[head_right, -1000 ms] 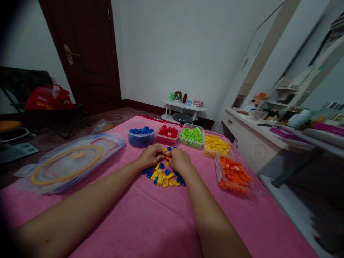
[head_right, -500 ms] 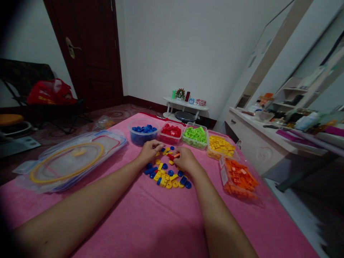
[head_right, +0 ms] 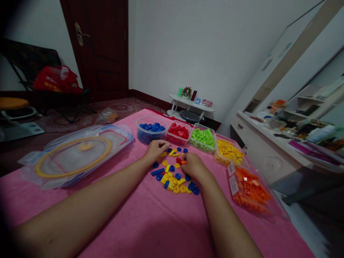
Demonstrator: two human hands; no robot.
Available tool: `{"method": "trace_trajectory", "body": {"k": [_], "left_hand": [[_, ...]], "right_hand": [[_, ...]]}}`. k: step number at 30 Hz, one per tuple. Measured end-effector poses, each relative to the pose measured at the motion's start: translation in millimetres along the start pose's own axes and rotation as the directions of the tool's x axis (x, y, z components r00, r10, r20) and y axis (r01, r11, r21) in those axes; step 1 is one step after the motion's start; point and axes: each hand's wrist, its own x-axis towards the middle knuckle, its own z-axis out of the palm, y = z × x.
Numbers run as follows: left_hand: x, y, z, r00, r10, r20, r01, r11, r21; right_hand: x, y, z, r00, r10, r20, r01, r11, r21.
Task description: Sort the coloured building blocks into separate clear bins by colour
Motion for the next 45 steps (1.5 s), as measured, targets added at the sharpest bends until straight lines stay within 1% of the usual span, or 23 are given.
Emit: {"method": "trace_trajectory", "body": {"k": [2, 4, 5, 7, 8, 9, 11, 12, 14, 17, 19, 21, 23, 24, 25, 28, 31, 35, 38, 40, 42, 44, 45], "left_hand": [[0, 0, -0.1, 1.000, -0.016, -0.006, 0.016, 1.000, 0.001], [1, 0, 0.2, 1.000, -0.022, -0.010, 0.022, 1.000, 0.005], [1, 0, 0.4, 1.000, -0.020, -0.010, 0.020, 1.000, 0.008], [1, -1, 0.9, 1.000, -0.019, -0.004, 0.019, 1.000, 0.012], [1, -1, 1.0, 1.000, -0.018, 0.000, 0.018, 1.000, 0.010], [1, -1, 1.1, 1.000, -0.016, 0.004, 0.016, 1.000, 0.006], [1, 0, 0.9, 1.000, -0.015, 0.008, 0.015, 1.000, 0.003], [0, 0, 0.7, 1.000, -0.016, 0.008, 0.016, 1.000, 0.005], [0, 1, 0.0, 1.000, -0.024, 0.008, 0.024, 1.000, 0.012], [-1, 1, -0.9, 0.999, -0.033, 0.011, 0.033, 0.999, 0.007], [-1, 1, -1.2, 1.000, -0.025, 0.017, 0.025, 1.000, 0.012], [0, -1, -1.3, 1.000, -0.020, 0.022, 0.019, 1.000, 0.023], [1, -3, -1.5, 1.000, -0.017, 0.025, 0.016, 0.999, 0.028], [1, -4, -1.5, 1.000, -0.013, 0.028, 0.012, 1.000, 0.028], [1, -5, -1.7, 0.999, -0.005, 0.033, 0.005, 1.000, 0.028], [2, -7, -1.9, 0.999, 0.013, 0.036, -0.014, 1.000, 0.023], [2, -8, -1.8, 1.000, 0.009, 0.028, -0.010, 1.000, 0.016], [2, -9, -1.2, 0.999, 0.005, 0.043, -0.006, 1.000, 0.018], [2, -9, -0.6, 0.999, 0.007, 0.046, -0.009, 0.999, 0.031], [2, -9, -0.2, 0.999, 0.010, 0.043, -0.012, 0.999, 0.047], [2, -10, 0.3, 0.999, 0.015, 0.042, -0.018, 0.998, 0.057], [2, -10, 0.7, 0.999, 0.018, 0.042, -0.021, 0.998, 0.058], [2, -10, 0.8, 0.999, 0.018, 0.043, -0.020, 0.998, 0.057]], "right_hand": [[3, -7, -9, 0.999, -0.004, 0.038, 0.006, 0.998, -0.058], [10, -12, -23, 0.994, -0.016, 0.110, 0.021, 0.999, -0.047], [15, -13, -32, 0.988, -0.022, 0.154, 0.022, 1.000, -0.002], [27, -14, -51, 0.976, -0.026, 0.214, -0.008, 0.988, 0.155], [35, -14, -60, 0.978, -0.009, 0.206, -0.047, 0.963, 0.265], [43, -14, -69, 0.985, 0.029, 0.168, -0.091, 0.922, 0.377], [60, -13, -81, 0.988, 0.144, 0.052, -0.149, 0.825, 0.545], [68, -12, -84, 0.980, 0.200, 0.001, -0.161, 0.784, 0.599], [79, -10, -86, 0.962, 0.266, -0.056, -0.161, 0.724, 0.671], [84, -6, -80, 0.958, 0.281, -0.053, -0.146, 0.639, 0.755], [80, -3, -76, 0.965, 0.263, -0.009, -0.152, 0.582, 0.799], [73, 2, -73, 0.970, 0.233, 0.064, -0.175, 0.494, 0.852], [62, 7, -75, 0.972, 0.195, 0.129, -0.198, 0.395, 0.897], [55, 10, -77, 0.972, 0.179, 0.150, -0.206, 0.361, 0.909], [48, 14, -80, 0.973, 0.169, 0.158, -0.209, 0.350, 0.913], [19, 32, -93, 0.974, 0.192, 0.123, -0.195, 0.421, 0.886], [-17, 60, -108, 0.957, 0.280, 0.068, -0.211, 0.520, 0.828], [-61, 106, -122, 0.908, 0.417, 0.035, -0.335, 0.674, 0.659], [-83, 137, -127, 0.882, 0.469, 0.028, -0.417, 0.754, 0.508], [-90, 148, -128, 0.888, 0.458, -0.042, -0.412, 0.833, 0.368], [-92, 147, -128, 0.904, 0.383, -0.190, -0.349, 0.918, 0.187], [-90, 131, -123, 0.913, 0.253, -0.320, -0.259, 0.966, 0.025], [-87, 118, -119, 0.917, 0.186, -0.353, -0.210, 0.977, -0.031]]}}
